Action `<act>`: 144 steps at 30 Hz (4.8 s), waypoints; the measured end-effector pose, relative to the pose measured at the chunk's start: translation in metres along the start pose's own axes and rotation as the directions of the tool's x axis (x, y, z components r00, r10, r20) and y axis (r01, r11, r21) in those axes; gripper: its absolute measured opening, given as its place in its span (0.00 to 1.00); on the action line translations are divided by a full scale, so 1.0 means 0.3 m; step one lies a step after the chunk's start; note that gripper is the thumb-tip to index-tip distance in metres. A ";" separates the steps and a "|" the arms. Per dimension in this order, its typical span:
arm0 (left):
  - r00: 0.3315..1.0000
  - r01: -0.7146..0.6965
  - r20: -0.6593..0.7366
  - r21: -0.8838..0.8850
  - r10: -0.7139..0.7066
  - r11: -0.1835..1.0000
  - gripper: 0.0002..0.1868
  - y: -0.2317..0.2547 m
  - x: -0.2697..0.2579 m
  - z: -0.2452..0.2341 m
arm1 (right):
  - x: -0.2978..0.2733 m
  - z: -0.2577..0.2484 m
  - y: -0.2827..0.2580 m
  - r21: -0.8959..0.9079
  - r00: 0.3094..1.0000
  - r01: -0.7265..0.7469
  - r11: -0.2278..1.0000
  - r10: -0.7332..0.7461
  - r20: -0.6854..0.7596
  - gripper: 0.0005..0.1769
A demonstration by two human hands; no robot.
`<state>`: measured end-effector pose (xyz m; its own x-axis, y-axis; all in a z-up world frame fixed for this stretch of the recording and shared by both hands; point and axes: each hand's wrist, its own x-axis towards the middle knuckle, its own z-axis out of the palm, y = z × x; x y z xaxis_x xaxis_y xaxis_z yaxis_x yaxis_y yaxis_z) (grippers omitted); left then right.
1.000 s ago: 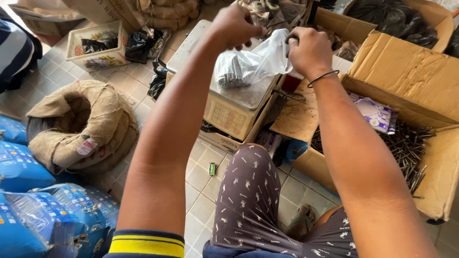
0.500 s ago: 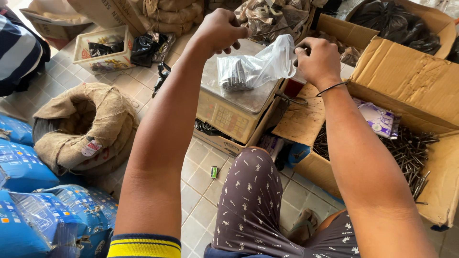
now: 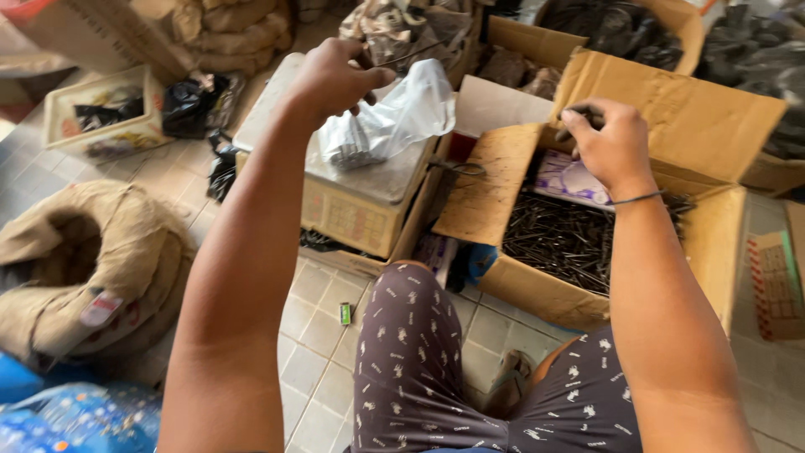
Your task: The person sorts various nails and fasteners by hand into plastic bags, placing some bags into a cardboard box.
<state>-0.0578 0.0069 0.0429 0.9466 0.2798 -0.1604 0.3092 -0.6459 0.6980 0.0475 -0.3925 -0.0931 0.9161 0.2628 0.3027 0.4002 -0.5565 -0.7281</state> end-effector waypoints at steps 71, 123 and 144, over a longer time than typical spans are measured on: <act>0.991 -0.112 -0.080 -0.101 0.104 0.989 0.13 -0.113 0.060 0.088 | 0.283 0.593 -0.297 -0.223 0.861 0.076 0.972 0.049 0.506 0.17; 0.996 -0.033 -0.071 0.330 0.060 0.943 0.21 -0.043 0.125 0.057 | 0.145 0.483 -0.418 0.193 0.734 -0.633 0.750 0.503 0.456 0.28; 0.985 0.141 -0.132 0.242 -0.111 0.960 0.14 0.045 0.193 0.201 | 0.214 0.572 -0.321 0.471 0.916 -0.336 0.816 0.166 0.365 0.05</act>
<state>0.0068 -0.0285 0.0009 0.8859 0.4410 -0.1437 0.4523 -0.7527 0.4784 0.0638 -0.1869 -0.1091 0.8974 0.4360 -0.0680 0.0082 -0.1707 -0.9853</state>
